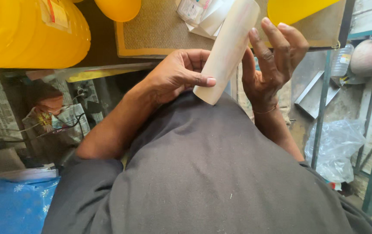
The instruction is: The person repeatedly folds small rectangular paper sheets into cylindrical shapes by hand. They pick up each sheet, roll it, and place the finished cylinder on a nearby surface. The process is repeated multiple times with similar paper items.
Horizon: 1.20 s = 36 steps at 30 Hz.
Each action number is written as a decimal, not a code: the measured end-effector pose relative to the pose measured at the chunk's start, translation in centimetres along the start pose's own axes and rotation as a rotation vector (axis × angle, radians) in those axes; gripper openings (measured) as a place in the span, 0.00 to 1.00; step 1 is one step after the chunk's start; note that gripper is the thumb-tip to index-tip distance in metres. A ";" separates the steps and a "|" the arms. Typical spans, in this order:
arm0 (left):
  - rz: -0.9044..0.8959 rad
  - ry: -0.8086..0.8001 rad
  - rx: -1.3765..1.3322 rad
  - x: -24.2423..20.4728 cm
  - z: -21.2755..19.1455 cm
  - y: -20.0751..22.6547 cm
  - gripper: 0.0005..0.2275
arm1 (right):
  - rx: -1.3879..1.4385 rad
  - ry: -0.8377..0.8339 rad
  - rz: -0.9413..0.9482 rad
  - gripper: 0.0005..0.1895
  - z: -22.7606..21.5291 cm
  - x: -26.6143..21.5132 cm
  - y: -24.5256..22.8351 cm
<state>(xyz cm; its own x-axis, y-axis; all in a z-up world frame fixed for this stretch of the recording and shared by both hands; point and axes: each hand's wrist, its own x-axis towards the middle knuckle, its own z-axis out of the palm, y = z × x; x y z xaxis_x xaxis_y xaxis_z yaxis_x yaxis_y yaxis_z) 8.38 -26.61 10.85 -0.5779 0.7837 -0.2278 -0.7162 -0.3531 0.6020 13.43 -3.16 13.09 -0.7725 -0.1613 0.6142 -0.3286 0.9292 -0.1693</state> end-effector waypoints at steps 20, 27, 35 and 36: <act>0.347 0.099 0.733 -3.5 -2.3 1.0 0.15 | 0.205 -0.123 0.080 0.10 0.1 -1.7 -8.8; 0.614 0.181 0.846 -4.5 -3.4 0.7 0.17 | 0.411 -0.278 0.164 0.05 -0.1 -1.2 -11.2; 0.513 0.216 0.633 -5.8 -3.6 1.2 0.10 | 0.314 -0.144 0.179 0.13 0.0 -0.9 -12.0; 0.457 0.170 0.522 -6.0 -3.7 1.1 0.10 | 0.300 -0.140 0.177 0.13 0.1 -0.9 -12.0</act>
<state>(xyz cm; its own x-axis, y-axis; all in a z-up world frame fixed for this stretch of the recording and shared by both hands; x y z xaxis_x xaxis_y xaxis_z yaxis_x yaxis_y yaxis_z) 9.57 -33.56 10.07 -0.8590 0.5101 0.0438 -0.1317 -0.3028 0.9439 18.07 -14.16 14.49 -0.8914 -0.0700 0.4477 -0.3118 0.8116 -0.4941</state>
